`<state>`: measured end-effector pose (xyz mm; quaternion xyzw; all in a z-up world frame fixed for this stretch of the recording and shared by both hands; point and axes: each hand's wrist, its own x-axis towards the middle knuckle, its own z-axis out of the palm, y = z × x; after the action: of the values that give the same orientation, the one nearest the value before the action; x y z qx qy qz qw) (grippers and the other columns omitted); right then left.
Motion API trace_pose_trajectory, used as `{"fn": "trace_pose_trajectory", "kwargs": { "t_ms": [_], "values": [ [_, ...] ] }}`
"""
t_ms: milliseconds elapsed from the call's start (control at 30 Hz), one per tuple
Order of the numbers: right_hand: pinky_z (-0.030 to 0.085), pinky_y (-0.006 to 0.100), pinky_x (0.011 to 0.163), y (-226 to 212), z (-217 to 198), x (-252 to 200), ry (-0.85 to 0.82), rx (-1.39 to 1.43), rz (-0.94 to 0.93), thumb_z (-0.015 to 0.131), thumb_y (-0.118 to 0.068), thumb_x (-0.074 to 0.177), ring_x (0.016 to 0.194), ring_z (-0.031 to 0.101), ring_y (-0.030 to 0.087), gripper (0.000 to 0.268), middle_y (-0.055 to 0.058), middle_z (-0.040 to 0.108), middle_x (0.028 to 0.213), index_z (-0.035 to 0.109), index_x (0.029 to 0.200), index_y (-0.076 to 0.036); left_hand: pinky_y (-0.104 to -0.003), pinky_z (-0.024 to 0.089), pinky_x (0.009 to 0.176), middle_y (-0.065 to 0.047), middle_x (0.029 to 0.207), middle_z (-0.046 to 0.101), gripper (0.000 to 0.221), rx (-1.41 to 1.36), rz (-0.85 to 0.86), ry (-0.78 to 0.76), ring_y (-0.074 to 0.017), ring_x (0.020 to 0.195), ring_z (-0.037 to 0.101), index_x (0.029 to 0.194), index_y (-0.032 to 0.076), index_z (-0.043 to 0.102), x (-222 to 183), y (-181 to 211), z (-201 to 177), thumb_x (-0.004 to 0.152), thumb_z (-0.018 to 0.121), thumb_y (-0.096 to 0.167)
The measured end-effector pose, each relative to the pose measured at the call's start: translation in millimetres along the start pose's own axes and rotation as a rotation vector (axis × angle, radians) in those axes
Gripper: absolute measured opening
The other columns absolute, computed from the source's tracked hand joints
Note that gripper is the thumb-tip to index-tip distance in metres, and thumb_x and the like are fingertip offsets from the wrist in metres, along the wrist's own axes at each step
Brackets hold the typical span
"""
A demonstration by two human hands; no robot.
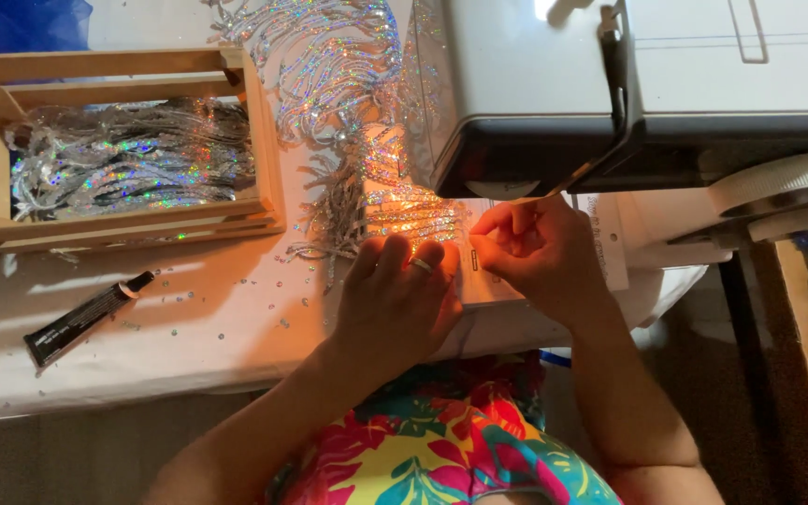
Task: Gluing individual sequins onto a decorative silver fringe trim at a workstation.
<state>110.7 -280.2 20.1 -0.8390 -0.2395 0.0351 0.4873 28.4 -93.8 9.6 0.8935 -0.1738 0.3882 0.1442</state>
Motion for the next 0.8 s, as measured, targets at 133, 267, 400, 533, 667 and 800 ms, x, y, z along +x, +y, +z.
{"fn": "trace_pose_trajectory", "kwargs": {
  "t_ms": [133, 267, 400, 533, 667, 800],
  "values": [
    [0.055, 0.032, 0.058, 20, -14, -4, 0.026, -0.015, 0.031, 0.077, -0.017, 0.085, 0.063, 0.064, 0.021, 0.036, 0.014, 0.071, 0.081, 0.044, 0.071, -0.012, -0.039, 0.041, 0.063, -0.007, 0.087, 0.054, 0.011, -0.044, 0.003, 0.012, -0.0279, 0.07, 0.049, 0.079, 0.006, 0.066, 8, 2, -4, 0.081, 0.063, 0.017],
    [0.056, 0.034, 0.068, 13, -21, -11, 0.106, 0.016, -0.005, 0.072, -0.017, 0.092, 0.072, 0.064, 0.023, 0.03, 0.016, 0.068, 0.088, 0.045, 0.079, -0.012, -0.038, 0.04, 0.064, -0.007, 0.083, 0.053, 0.013, -0.014, 0.017, -0.014, -0.0273, 0.071, 0.049, 0.072, 0.007, 0.062, 8, 4, -1, 0.081, 0.061, 0.016],
    [0.055, 0.031, 0.069, 12, -18, -18, 0.149, 0.107, -0.061, 0.07, -0.012, 0.092, 0.074, 0.061, 0.02, 0.03, 0.014, 0.065, 0.088, 0.043, 0.081, -0.013, -0.039, 0.039, 0.063, -0.007, 0.086, 0.054, 0.015, -0.008, 0.044, 0.009, -0.0281, 0.073, 0.05, 0.073, 0.006, 0.064, 6, 2, 6, 0.082, 0.06, 0.017],
    [0.055, 0.03, 0.068, 20, -14, -22, 0.136, 0.142, -0.092, 0.071, -0.01, 0.091, 0.073, 0.061, 0.02, 0.029, 0.015, 0.066, 0.087, 0.044, 0.082, -0.013, -0.037, 0.039, 0.065, -0.006, 0.085, 0.054, 0.016, 0.045, 0.054, 0.011, -0.0267, 0.074, 0.051, 0.072, 0.007, 0.064, 1, 0, 4, 0.083, 0.059, 0.017],
    [0.056, 0.028, 0.068, 22, -11, -24, 0.157, 0.17, -0.095, 0.071, -0.011, 0.09, 0.071, 0.06, 0.017, 0.028, 0.012, 0.066, 0.084, 0.044, 0.082, -0.014, -0.037, 0.041, 0.065, -0.003, 0.084, 0.055, 0.023, 0.035, 0.038, 0.038, -0.0258, 0.07, 0.051, 0.09, 0.007, 0.072, -4, -2, 2, 0.089, 0.056, 0.023],
    [0.056, 0.028, 0.067, 22, -11, -25, 0.155, 0.215, -0.084, 0.071, -0.009, 0.09, 0.071, 0.059, 0.015, 0.027, 0.011, 0.066, 0.084, 0.045, 0.082, -0.015, -0.037, 0.042, 0.065, -0.002, 0.084, 0.055, 0.023, 0.019, 0.03, 0.052, -0.0256, 0.07, 0.051, 0.097, 0.009, 0.074, -6, -3, 1, 0.087, 0.059, 0.024]
  ]
}}
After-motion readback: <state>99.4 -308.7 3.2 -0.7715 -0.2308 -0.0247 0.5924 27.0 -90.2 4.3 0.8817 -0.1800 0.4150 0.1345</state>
